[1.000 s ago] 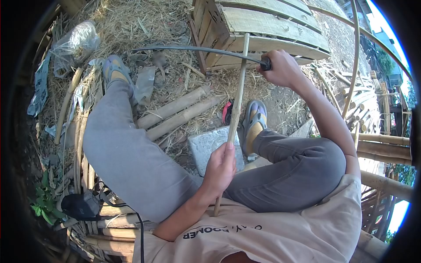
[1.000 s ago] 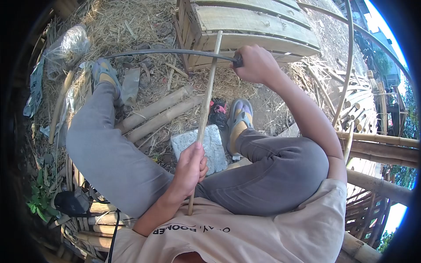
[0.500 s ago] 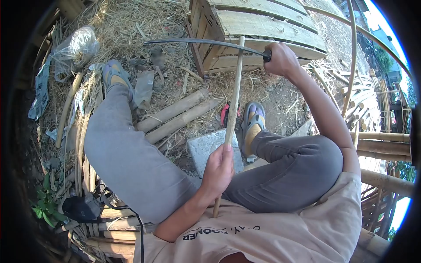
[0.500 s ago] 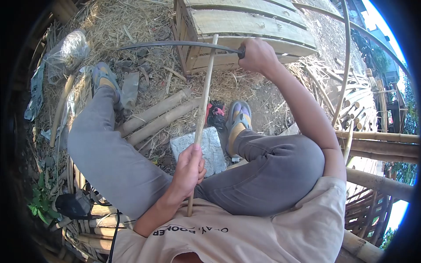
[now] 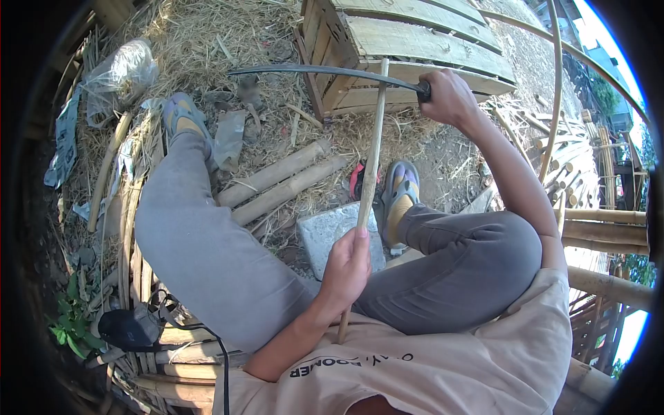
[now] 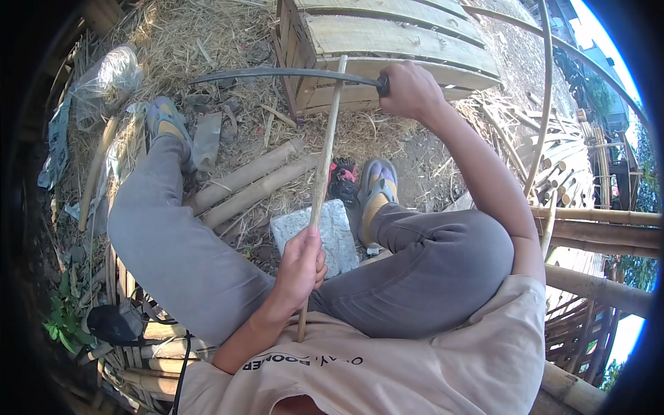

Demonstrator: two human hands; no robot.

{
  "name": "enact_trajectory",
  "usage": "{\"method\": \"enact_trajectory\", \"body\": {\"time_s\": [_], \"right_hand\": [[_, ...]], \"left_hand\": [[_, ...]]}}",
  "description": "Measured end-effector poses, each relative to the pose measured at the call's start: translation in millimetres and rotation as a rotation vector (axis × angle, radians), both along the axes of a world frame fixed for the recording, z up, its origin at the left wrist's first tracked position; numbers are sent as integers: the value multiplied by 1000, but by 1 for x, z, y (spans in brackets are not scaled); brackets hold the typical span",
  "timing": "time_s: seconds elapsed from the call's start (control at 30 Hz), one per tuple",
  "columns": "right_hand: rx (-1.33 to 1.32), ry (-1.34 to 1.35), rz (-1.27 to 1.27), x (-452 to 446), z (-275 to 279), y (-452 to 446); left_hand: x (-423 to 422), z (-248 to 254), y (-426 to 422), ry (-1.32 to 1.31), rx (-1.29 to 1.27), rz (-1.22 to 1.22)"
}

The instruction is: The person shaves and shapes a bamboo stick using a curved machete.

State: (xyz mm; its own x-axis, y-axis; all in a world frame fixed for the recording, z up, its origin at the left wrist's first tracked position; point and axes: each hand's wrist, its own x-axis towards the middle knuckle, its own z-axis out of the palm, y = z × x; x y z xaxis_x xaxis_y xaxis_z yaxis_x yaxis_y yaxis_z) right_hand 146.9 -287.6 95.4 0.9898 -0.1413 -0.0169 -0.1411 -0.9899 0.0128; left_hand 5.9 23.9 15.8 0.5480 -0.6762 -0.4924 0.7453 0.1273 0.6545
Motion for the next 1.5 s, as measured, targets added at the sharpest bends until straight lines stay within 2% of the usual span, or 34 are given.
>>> {"method": "enact_trajectory", "body": {"time_s": [0.17,0.2,0.33,0.43,0.47,0.63,0.73,0.83,0.93,1.03,1.13,1.3,1.5], "right_hand": [[23,82,76,-7,-4,32],[-21,33,100,-7,-3,34],[58,19,45,5,-6,21],[5,-31,-44,12,-6,4],[-7,26,-45,14,-4,1],[-111,65,73,8,-11,6],[-220,143,107,-2,-10,20],[-102,65,149,-8,-3,27],[49,28,104,-11,7,37],[47,-45,72,-8,8,31],[6,50,9,-3,12,29],[-28,19,67,-1,4,25],[30,8,32,2,1,24]], "left_hand": [[-2,0,0,26,-6,5],[-2,-1,0,22,-6,5],[-2,3,0,42,-18,4],[-1,2,2,22,-4,0],[-1,2,2,30,-2,0],[1,2,3,165,7,-22],[-7,-11,0,5,99,-22],[-8,-10,0,-143,70,-3],[-4,0,5,-116,41,1],[-3,4,6,-173,33,32],[-5,-2,4,-200,65,27],[-5,-9,1,-267,97,41],[2,1,3,-55,-13,30]]}}
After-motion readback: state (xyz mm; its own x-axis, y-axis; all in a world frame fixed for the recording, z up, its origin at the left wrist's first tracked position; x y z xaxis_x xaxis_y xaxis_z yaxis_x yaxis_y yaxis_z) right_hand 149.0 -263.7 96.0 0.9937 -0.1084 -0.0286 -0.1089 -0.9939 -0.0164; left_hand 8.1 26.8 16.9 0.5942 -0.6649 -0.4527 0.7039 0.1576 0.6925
